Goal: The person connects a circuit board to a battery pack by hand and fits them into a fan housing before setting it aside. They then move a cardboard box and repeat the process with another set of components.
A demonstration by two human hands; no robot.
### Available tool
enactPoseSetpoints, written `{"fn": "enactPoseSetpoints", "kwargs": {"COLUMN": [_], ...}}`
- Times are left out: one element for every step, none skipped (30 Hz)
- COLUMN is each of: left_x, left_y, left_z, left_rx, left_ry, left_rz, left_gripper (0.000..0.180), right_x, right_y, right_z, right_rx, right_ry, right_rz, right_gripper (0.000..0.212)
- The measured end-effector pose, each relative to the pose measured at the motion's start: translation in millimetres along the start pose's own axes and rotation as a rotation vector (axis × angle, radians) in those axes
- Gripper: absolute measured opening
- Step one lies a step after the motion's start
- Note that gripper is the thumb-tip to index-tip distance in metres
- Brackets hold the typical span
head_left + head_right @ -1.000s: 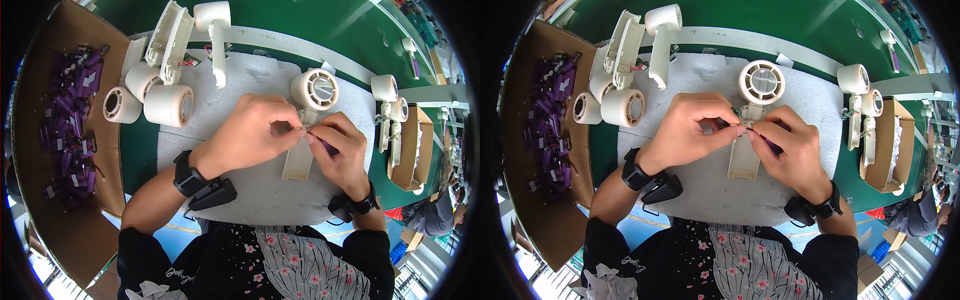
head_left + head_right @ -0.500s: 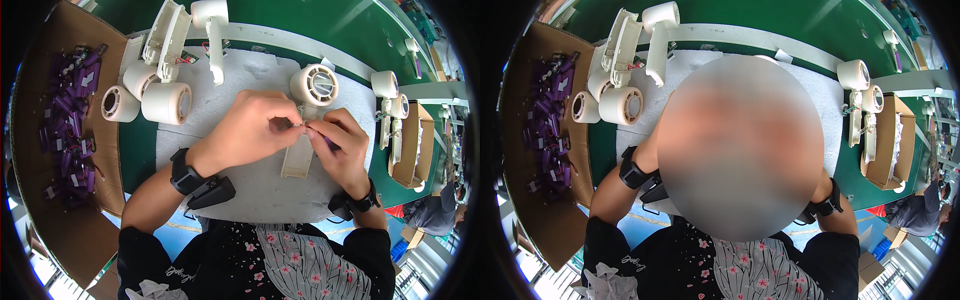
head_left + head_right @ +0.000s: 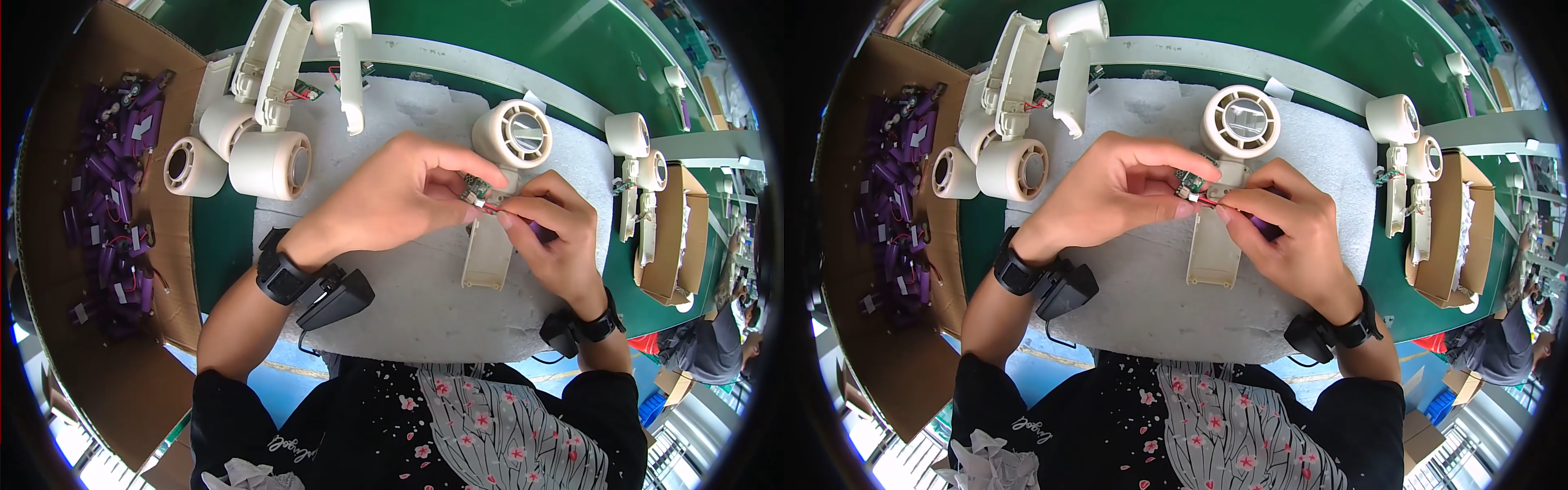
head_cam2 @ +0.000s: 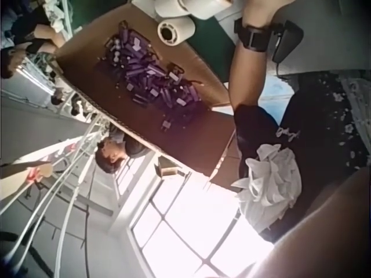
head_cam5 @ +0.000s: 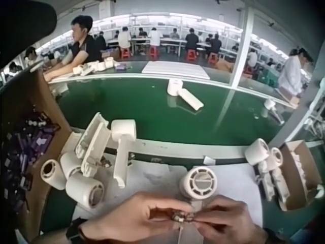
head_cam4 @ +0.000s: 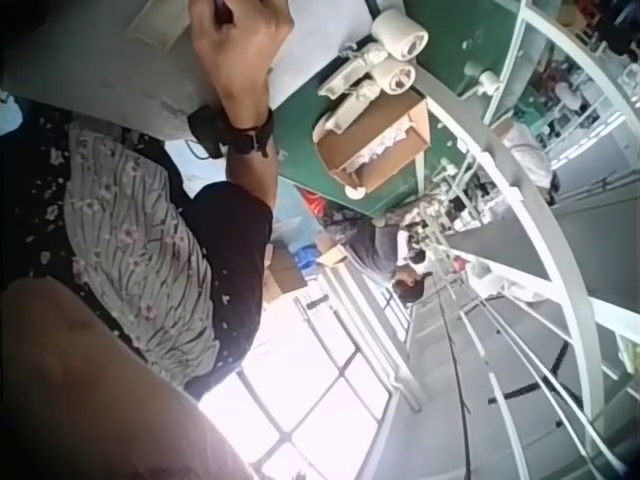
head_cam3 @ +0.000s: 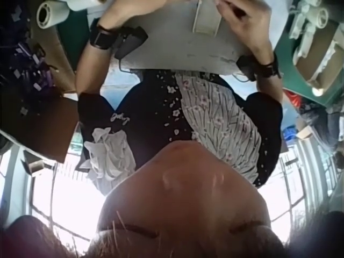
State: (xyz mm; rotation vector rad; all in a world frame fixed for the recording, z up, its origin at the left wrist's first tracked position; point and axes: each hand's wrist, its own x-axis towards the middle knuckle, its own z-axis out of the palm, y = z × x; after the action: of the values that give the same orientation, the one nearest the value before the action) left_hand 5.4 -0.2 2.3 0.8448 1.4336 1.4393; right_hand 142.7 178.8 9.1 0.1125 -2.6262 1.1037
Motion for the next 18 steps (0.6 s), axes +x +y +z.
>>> {"fn": "enactPoseSetpoints", "kwargs": {"left_x": [0.4,0.7,0.9,0.8,0.5,0.1,-0.2,-0.4,-0.8,-1.1,-1.2,-1.5,-1.8,-2.1,-2.0,-1.9,-1.3,-0.8], "left_y": [0.9,1.7,2.2,2.1,1.5,0.8,1.1,2.1,4.2,6.7,8.2,8.4,8.4,8.4,8.3,7.1,4.6,2.2], "left_z": [0.4,0.8,1.1,1.4,1.8,2.3,2.7,2.7,2.4,2.2,2.1,2.2,2.4,2.6,2.7,2.9,3.4,3.9], "left_rx": [-0.018,-0.036,-0.054,-0.054,-0.040,-0.026,-0.012,-0.012,-0.006,0.000,0.006,0.007,0.025,0.044,0.062,0.063,0.061,0.058], "left_ry": [-0.005,-0.009,-0.014,-0.014,-0.009,-0.005,-0.001,-0.002,0.011,0.024,0.037,0.036,0.042,0.048,0.054,0.055,0.064,0.074], "left_rz": [0.011,0.021,0.032,0.032,0.047,0.062,0.077,0.076,0.051,0.026,0.002,0.002,0.020,0.039,0.058,0.057,0.092,0.127], "left_gripper": [0.034,0.034,0.034,0.034,0.035,0.036,0.037,0.037,0.037,0.037,0.037,0.037,0.037,0.037,0.037,0.037,0.036,0.036], "right_x": [-0.4,-0.7,-0.9,-1.0,-1.3,-1.7,-2.0,-2.0,-1.7,-1.5,-1.3,-1.4,-1.8,-2.2,-2.5,-2.4,-2.3,-2.2], "right_y": [0.4,0.7,0.9,0.8,0.5,0.0,-0.1,-0.3,-0.6,-0.9,-1.2,-1.2,-1.1,-1.0,-1.0,-1.0,-1.2,-1.3], "right_z": [0.0,0.0,-0.1,-0.1,-0.1,0.2,0.4,0.3,-0.1,-0.5,-1.0,-1.2,-1.3,-1.5,-1.7,-1.7,-1.9,-2.1], "right_rx": [0.006,0.012,0.017,0.018,0.025,0.033,0.041,0.041,0.041,0.040,0.039,0.038,0.051,0.063,0.075,0.076,0.077,0.078], "right_ry": [-0.003,-0.005,-0.008,-0.007,-0.008,-0.007,-0.007,-0.007,-0.012,-0.018,-0.024,-0.023,-0.024,-0.026,-0.028,-0.028,-0.027,-0.026], "right_rz": [0.003,0.006,0.010,0.009,0.013,0.017,0.021,0.022,0.032,0.042,0.051,0.052,0.063,0.075,0.086,0.086,0.081,0.077], "right_gripper": [0.014,0.014,0.013,0.013,0.013,0.012,0.012,0.012,0.011,0.010,0.010,0.010,0.009,0.009,0.008,0.008,0.008,0.008]}}
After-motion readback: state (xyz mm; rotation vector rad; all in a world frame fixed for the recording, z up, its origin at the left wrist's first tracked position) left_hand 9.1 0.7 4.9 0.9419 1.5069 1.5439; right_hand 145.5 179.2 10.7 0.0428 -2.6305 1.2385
